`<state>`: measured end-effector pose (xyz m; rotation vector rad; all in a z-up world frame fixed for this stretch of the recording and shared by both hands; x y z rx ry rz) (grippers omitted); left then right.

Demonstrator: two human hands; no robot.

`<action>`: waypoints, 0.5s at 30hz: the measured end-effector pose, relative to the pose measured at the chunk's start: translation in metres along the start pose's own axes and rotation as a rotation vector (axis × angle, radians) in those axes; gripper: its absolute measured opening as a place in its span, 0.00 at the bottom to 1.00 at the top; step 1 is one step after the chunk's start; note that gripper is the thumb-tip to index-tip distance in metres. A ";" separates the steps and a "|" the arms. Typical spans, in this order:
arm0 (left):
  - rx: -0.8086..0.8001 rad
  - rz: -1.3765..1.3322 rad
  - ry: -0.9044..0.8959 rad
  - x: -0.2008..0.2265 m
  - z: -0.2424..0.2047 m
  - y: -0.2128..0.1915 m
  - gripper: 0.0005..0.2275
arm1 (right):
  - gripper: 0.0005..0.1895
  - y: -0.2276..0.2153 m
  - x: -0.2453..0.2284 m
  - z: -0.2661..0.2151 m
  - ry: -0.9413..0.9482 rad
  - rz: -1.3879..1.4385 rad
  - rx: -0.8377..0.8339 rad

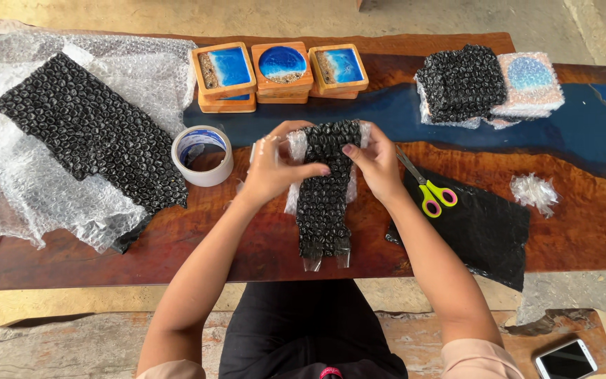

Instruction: The person wraps wooden and resin coasters in bubble wrap and black protective material, using scissors and tape to secure the packaging.

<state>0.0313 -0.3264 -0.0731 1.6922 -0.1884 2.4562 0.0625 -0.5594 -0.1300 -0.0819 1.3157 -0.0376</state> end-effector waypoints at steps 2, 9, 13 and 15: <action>0.022 0.061 0.096 0.010 0.001 0.002 0.27 | 0.27 -0.004 0.001 -0.001 -0.070 0.008 -0.023; 0.076 0.590 0.745 -0.013 0.003 -0.002 0.11 | 0.41 0.016 -0.089 -0.012 -0.445 0.048 -0.155; 0.176 0.819 0.928 0.001 0.004 0.001 0.13 | 0.31 0.019 -0.104 -0.018 -0.658 -0.228 -0.052; 0.213 0.900 0.928 -0.005 0.006 0.001 0.18 | 0.17 0.025 -0.109 -0.024 -0.729 -0.532 0.011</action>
Point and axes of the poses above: each hand's wrist, its own z-axis towards the middle knuckle, its own y-axis out of the palm, x = y × z, the point moved 1 cm from there along z, towards the middle knuckle, and after that the axes turned 3 degrees about y, right-handed, at the moved point
